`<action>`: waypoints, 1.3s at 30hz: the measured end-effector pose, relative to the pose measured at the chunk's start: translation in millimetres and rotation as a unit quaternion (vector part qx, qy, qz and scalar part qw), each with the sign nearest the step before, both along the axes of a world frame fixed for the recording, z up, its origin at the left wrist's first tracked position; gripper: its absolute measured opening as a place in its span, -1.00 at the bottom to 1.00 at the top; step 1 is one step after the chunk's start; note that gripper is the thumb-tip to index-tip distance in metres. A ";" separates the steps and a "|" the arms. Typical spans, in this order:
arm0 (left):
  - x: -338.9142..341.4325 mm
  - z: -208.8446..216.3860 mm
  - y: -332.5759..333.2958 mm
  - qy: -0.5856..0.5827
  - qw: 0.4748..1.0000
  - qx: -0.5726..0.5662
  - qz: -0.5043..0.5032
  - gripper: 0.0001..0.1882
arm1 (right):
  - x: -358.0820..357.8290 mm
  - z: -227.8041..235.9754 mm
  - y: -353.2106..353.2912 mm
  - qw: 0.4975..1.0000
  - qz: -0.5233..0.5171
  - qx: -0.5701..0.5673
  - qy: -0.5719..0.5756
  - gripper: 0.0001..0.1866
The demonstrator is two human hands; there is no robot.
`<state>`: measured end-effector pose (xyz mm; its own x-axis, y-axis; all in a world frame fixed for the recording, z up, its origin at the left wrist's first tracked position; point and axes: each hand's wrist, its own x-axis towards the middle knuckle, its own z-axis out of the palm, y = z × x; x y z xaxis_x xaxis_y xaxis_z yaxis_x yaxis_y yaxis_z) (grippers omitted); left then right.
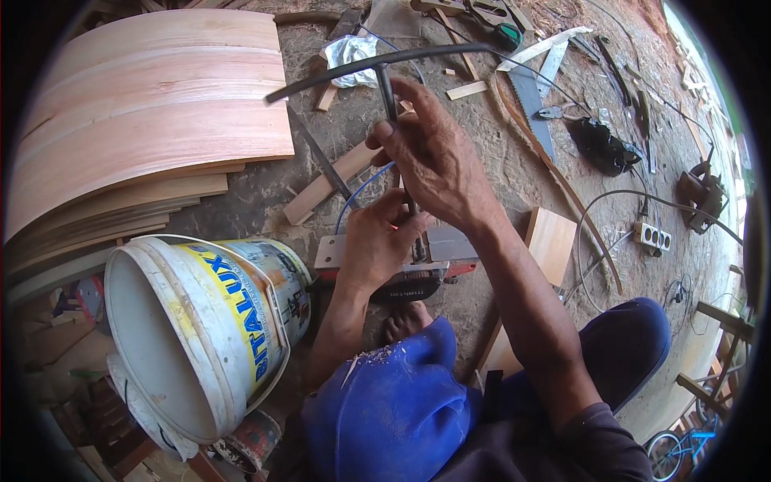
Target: The person moves a small metal object from a wooden bench to the floor. They then sit cross-legged and assemble a red electric planer by inserting a metal rod into its handle and tightening it.
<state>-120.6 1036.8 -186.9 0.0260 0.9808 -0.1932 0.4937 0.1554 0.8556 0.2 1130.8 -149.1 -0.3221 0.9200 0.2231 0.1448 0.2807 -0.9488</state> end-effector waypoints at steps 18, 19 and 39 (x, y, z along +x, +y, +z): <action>4.5 -13.8 -3.4 -0.105 0.984 0.143 -0.002 -0.70 | -1.6 -4.0 2.9 0.992 0.003 0.107 -0.059 -0.40; 3.0 -12.5 -3.9 -0.159 0.980 0.116 -0.007 -0.69 | -2.0 -4.4 2.5 0.993 0.009 0.100 -0.062 -0.38; -1.2 -33.4 -20.4 0.060 0.989 0.025 -0.133 -0.75 | 4.4 18.4 0.3 0.968 0.026 -0.072 0.239 -0.64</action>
